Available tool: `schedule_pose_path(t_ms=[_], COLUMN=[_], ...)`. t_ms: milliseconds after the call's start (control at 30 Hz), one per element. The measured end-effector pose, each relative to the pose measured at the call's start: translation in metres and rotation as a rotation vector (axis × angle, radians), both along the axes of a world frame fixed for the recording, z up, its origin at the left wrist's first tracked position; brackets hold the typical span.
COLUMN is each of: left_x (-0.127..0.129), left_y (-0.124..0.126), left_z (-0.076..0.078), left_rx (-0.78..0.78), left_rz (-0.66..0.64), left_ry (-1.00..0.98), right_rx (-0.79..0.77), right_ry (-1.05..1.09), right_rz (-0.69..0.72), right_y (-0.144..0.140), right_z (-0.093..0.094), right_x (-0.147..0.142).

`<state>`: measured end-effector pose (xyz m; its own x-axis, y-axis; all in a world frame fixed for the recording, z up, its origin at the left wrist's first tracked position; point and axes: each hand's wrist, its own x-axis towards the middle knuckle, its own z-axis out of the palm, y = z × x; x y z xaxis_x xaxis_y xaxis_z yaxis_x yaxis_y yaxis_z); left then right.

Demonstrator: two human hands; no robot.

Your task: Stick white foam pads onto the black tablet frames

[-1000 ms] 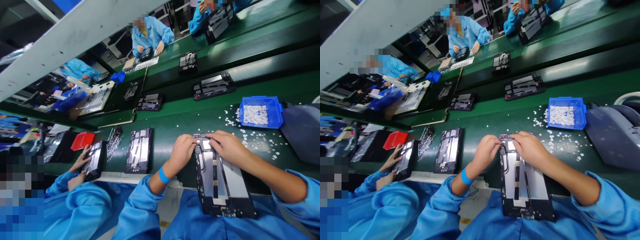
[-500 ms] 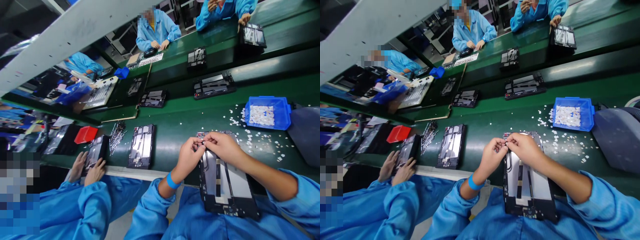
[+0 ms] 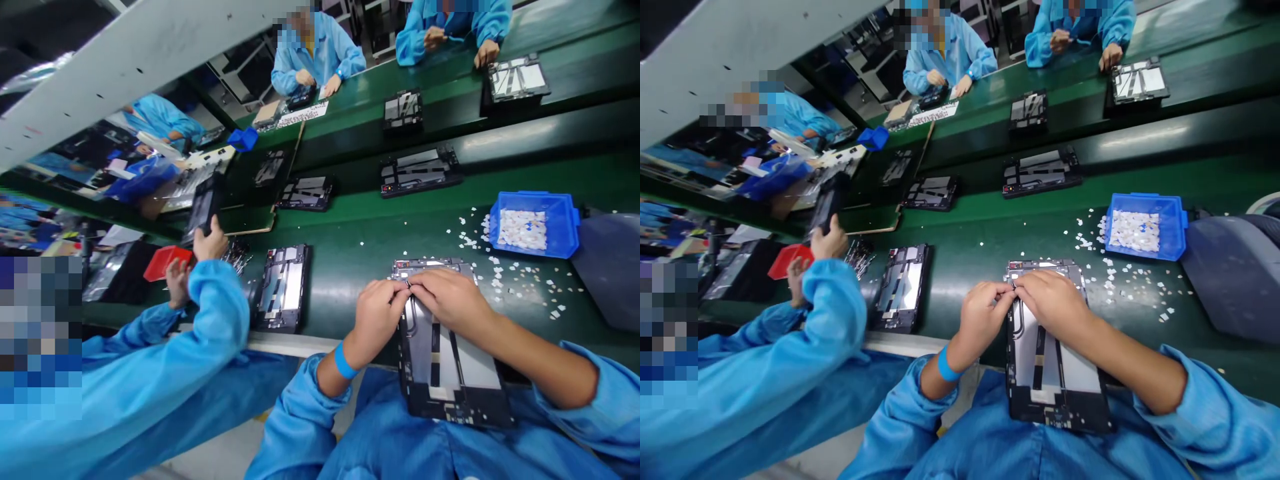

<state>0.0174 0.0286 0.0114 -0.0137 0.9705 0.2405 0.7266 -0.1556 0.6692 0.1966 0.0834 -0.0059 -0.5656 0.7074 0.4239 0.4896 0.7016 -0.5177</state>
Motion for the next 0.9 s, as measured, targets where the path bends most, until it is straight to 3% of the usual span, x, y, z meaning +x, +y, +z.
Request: schedule_pose_path(t_ms=[100,200,367,400,467,533,600,767,900], left_x=[0.0,0.0,-0.001,-0.001,0.001,0.003,0.005,0.009,0.006], left_y=[0.003,0.007,0.013,0.013,0.014,0.014,0.012,0.007,0.009], left_z=[0.004,0.006,0.004,0.003,0.002,0.003,0.005,0.009,0.005], left_rx=[-0.006,-0.109,-0.298,-0.322,-0.327,-0.28,-0.22,-0.105,-0.204], left_rz=[-0.05,-0.044,0.002,0.008,0.018,0.012,-0.016,-0.092,-0.044], left_ry=[0.039,-0.053,-0.361,-0.398,-0.405,-0.344,-0.273,-0.209,-0.3], right_rx=[0.003,-0.074,-0.065,-0.036,-0.001,0.001,-0.007,-0.049,-0.167], right_ry=[-0.034,-0.082,-0.114,-0.117,-0.122,-0.112,-0.088,-0.068,-0.132], right_rz=[-0.028,-0.12,-0.531,-0.531,-0.359,-0.145,-0.06,-0.12,-0.26], right_y=[0.002,0.014,0.033,0.032,0.022,0.008,-0.003,-0.006,0.02], right_z=[0.003,0.013,0.037,0.039,0.04,0.034,0.026,0.015,0.023], right_x=[-0.001,0.012,0.062,0.067,0.063,0.046,0.025,-0.007,0.021])
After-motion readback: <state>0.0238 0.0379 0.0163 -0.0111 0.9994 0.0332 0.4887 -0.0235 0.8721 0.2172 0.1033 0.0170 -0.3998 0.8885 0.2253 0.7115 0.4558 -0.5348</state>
